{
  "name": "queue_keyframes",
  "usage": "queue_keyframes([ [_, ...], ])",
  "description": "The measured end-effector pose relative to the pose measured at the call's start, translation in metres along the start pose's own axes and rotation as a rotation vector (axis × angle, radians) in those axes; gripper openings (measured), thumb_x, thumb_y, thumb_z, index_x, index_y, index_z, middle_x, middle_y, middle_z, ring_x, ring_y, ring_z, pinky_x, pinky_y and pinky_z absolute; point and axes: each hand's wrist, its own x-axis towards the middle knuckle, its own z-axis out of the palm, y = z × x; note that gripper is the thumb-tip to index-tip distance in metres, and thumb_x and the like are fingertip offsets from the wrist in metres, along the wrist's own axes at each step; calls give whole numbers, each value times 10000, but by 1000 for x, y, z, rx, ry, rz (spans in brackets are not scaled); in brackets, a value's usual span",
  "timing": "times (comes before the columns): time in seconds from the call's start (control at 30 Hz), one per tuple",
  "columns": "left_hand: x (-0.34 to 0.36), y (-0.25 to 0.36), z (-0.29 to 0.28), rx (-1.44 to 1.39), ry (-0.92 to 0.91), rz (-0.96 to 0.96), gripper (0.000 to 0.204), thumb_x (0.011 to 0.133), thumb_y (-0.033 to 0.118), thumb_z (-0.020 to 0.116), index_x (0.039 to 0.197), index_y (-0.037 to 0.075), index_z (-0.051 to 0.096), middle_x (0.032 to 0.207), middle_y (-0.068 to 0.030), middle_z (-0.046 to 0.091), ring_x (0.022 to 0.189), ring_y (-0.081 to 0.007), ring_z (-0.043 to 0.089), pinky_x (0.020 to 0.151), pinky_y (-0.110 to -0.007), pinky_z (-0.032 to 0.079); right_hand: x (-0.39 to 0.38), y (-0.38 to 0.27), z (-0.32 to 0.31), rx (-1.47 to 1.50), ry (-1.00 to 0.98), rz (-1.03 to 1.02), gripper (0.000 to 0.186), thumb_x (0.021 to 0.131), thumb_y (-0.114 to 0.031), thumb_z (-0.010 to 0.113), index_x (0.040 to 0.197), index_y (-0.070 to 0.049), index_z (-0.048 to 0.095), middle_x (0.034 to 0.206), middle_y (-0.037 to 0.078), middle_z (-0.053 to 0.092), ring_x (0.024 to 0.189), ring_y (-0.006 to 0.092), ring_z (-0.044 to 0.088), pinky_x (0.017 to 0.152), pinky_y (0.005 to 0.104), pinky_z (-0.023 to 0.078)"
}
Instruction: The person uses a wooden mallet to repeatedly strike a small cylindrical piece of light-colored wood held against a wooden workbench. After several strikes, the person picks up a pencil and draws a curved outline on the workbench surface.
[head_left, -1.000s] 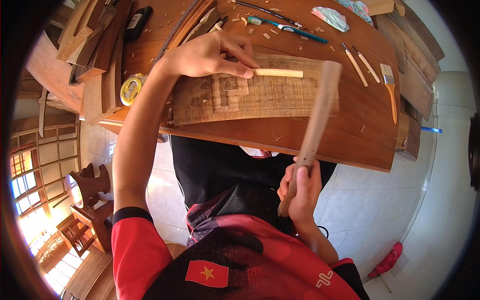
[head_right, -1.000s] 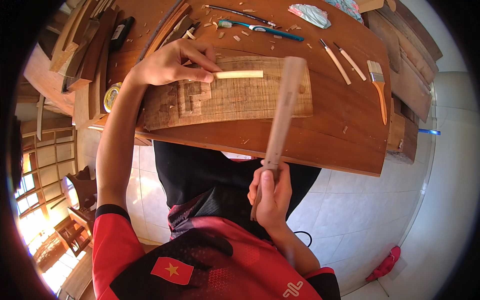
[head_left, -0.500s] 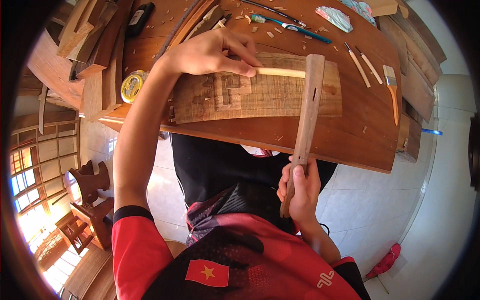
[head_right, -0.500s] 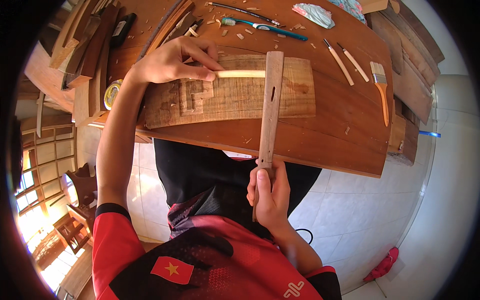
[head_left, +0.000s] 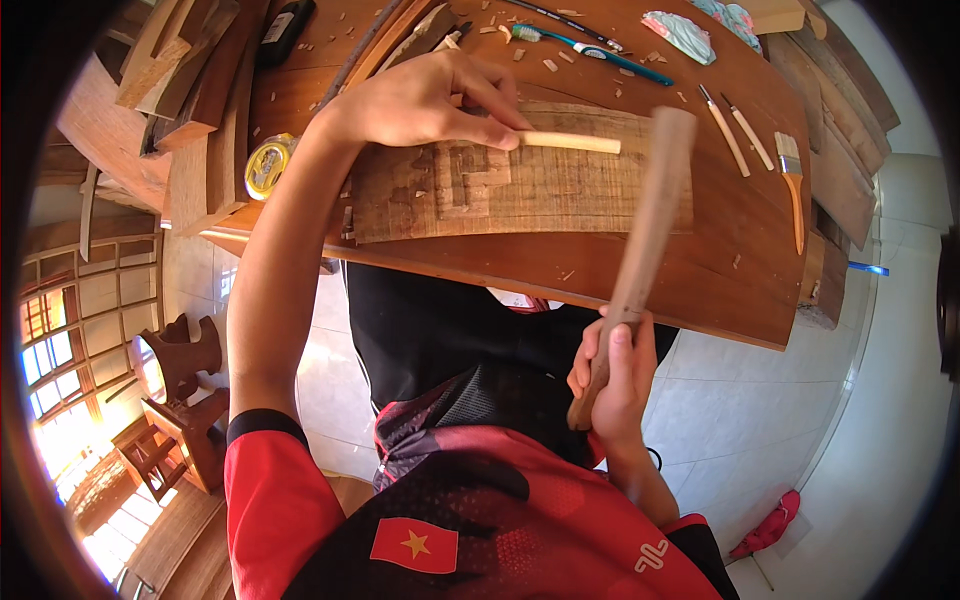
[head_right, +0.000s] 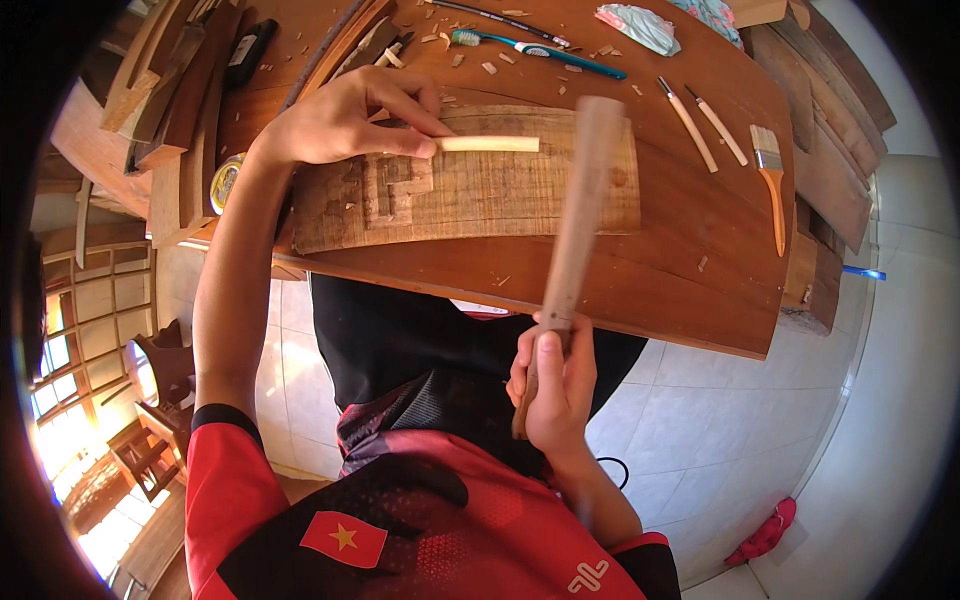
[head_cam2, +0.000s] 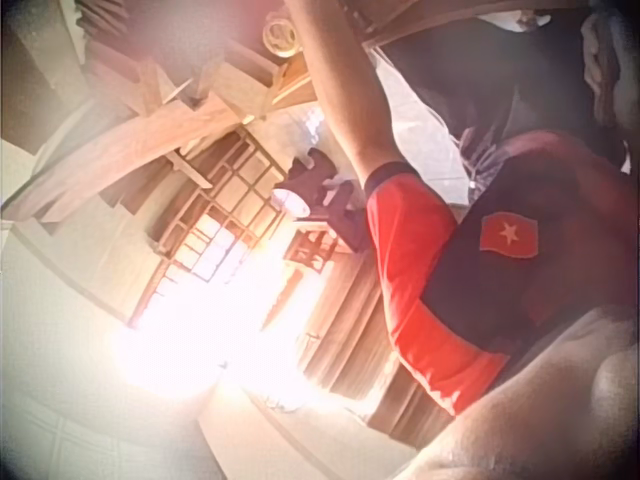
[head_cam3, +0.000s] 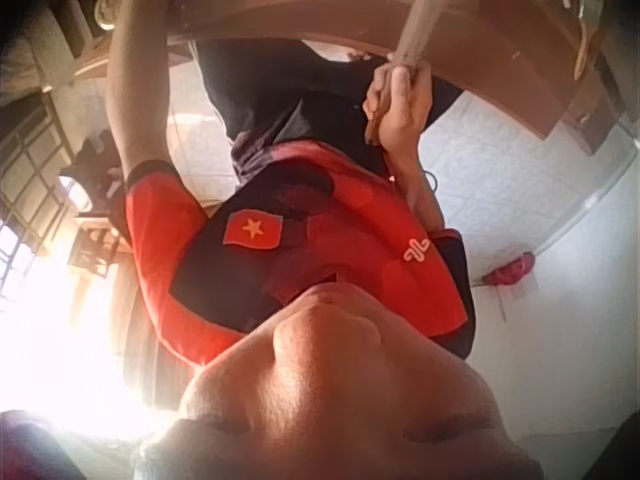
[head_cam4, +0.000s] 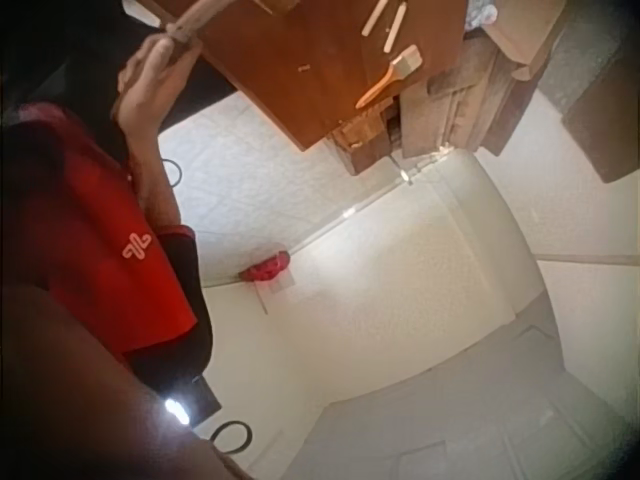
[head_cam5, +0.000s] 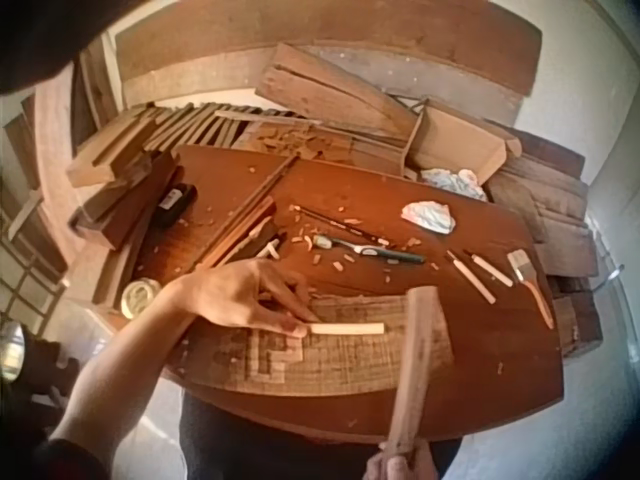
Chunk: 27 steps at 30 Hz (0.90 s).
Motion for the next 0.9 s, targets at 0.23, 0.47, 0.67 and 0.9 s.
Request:
queue_keyframes([
  [0.23, -1, 1, -1, -12, -12, -9, 273, 892, 224, 827, 1097, 44, 836, 912, -26, 713, 842, -151, 612, 745, -324, 450, -1, 3, 2, -60, -61, 26, 245, 1138, -223, 452, 1288, -30, 450, 850, 48, 543, 525, 63, 471, 445, 223, 404],
  [0.47, -1, 4, -3, -8, -16, -33, 269, 888, 184, 831, 1110, 31, 832, 913, -23, 697, 851, -144, 597, 758, -318, 445, -2, 4, 2, -75, -69, 17, 240, 1131, -222, 469, 1281, -38, 443, 869, 49, 540, 542, 61, 479, 451, 220, 404],
  [0.67, -2, 5, -3, -29, -18, -27, 272, 889, 187, 833, 1111, 31, 831, 895, -25, 685, 851, -145, 596, 753, -316, 450, -2, 5, 0, -81, -97, 71, 233, 1133, -219, 467, 1271, -33, 446, 858, 50, 546, 533, 54, 471, 446, 221, 404],
  [0.9, -4, 3, -3, -17, -3, -32, 275, 892, 200, 840, 1111, 33, 832, 919, -26, 687, 863, -143, 602, 753, -320, 446, 0, 4, 0, -105, -99, 43, 234, 1138, -222, 457, 1267, -28, 444, 859, 49, 543, 526, 54, 466, 452, 215, 405],
])
